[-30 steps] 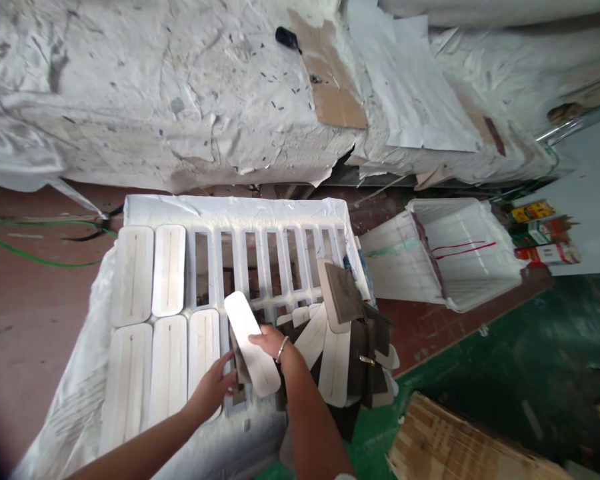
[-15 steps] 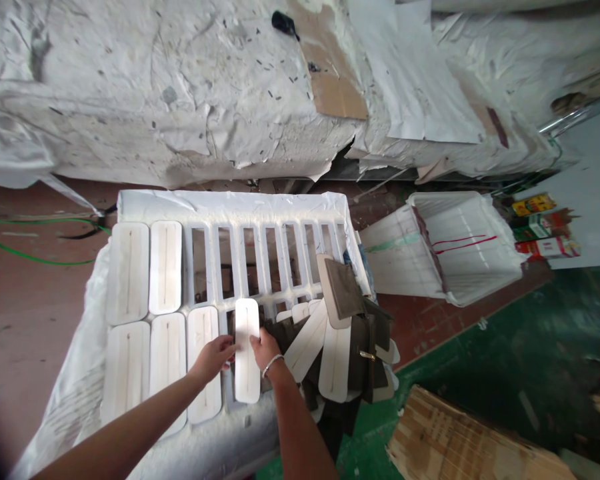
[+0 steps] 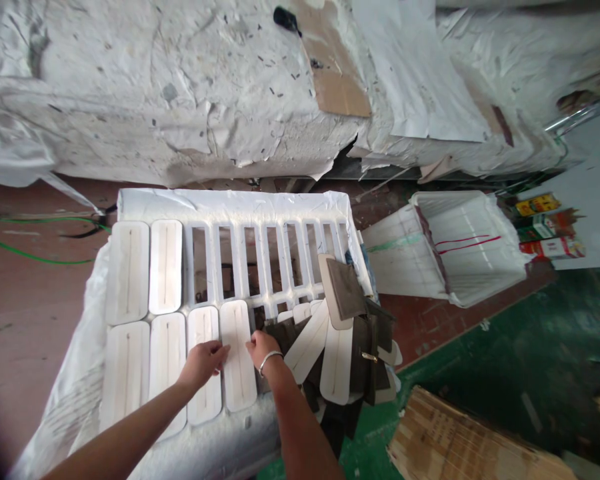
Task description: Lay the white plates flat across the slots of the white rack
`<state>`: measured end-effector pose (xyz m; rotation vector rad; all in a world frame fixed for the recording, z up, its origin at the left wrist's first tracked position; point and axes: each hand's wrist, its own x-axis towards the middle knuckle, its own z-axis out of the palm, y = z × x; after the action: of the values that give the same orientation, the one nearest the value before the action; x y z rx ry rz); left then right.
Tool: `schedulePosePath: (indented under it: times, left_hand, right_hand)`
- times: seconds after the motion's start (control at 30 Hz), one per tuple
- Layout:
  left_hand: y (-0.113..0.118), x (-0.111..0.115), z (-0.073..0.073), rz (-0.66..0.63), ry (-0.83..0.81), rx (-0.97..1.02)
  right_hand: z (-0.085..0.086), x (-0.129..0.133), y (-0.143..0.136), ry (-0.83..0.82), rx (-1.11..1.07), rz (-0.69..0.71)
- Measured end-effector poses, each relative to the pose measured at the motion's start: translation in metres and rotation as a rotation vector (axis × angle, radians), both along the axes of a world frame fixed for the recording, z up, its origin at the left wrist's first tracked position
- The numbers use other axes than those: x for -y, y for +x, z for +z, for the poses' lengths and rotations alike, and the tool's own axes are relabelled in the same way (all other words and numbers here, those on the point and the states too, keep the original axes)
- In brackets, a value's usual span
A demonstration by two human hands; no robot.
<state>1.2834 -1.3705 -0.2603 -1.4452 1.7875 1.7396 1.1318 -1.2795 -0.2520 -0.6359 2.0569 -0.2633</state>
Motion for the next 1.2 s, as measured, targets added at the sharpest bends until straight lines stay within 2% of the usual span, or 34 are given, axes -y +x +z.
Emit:
schedulePosePath:
  times: [0.13, 0.2, 0.3, 0.37, 0.43, 0.5, 0.6, 0.7, 0.83, 0.93, 1.0, 1.1, 1.2]
  left_hand:
    - [-0.007, -0.015, 0.015, -0.1, -0.191, -0.13]
    - [-0.014, -0.024, 0.027, -0.162, -0.216, -0.222]
    - [-0.024, -0.037, 0.044, -0.267, -0.184, -0.263]
    - [-0.029, -0.046, 0.051, -0.384, -0.221, -0.245]
    - [-0.03, -0.057, 0.05, -0.482, -0.275, -0.226]
    - [-0.028, -0.067, 0.045, -0.528, -0.303, -0.225]
    - [-0.022, -0.075, 0.035, -0.535, -0.335, -0.253]
    - [-0.018, -0.072, 0.035, -0.521, -0.326, -0.295]
    - [-0.013, -0.057, 0.048, -0.329, -0.18, -0.417]
    - [-0.004, -0.047, 0.051, -0.097, 0.069, -0.464]
    - [0.003, -0.043, 0.047, 0.06, 0.257, -0.449]
    - [0.013, -0.04, 0.034, 0.297, 0.383, -0.363]
    - [0.019, -0.037, 0.021, 0.538, 0.442, -0.25]
  right_hand:
    - [-0.006, -0.008, 0.0, -0.036, 0.069, -0.068]
    - [-0.006, -0.012, 0.0, -0.056, 0.105, -0.095]
    - [0.004, -0.019, 0.0, -0.143, 0.267, -0.252]
    - [0.014, -0.021, 0.0, -0.223, 0.378, -0.35]
    - [0.022, -0.021, -0.001, -0.252, 0.396, -0.362]
    - [0.025, -0.02, -0.001, -0.233, 0.365, -0.36]
    - [0.021, -0.02, -0.001, -0.23, 0.378, -0.413]
    - [0.02, -0.021, 0.0, -0.26, 0.42, -0.439]
    - [0.025, -0.02, 0.013, -0.301, 0.368, -0.401]
    - [0.021, -0.022, 0.032, -0.325, 0.154, -0.408]
    - [0.015, -0.027, 0.047, -0.344, -0.069, -0.463]
    - [0.01, -0.034, 0.068, -0.395, -0.289, -0.52]
    - [0.022, -0.032, 0.089, -0.495, -0.339, -0.357]
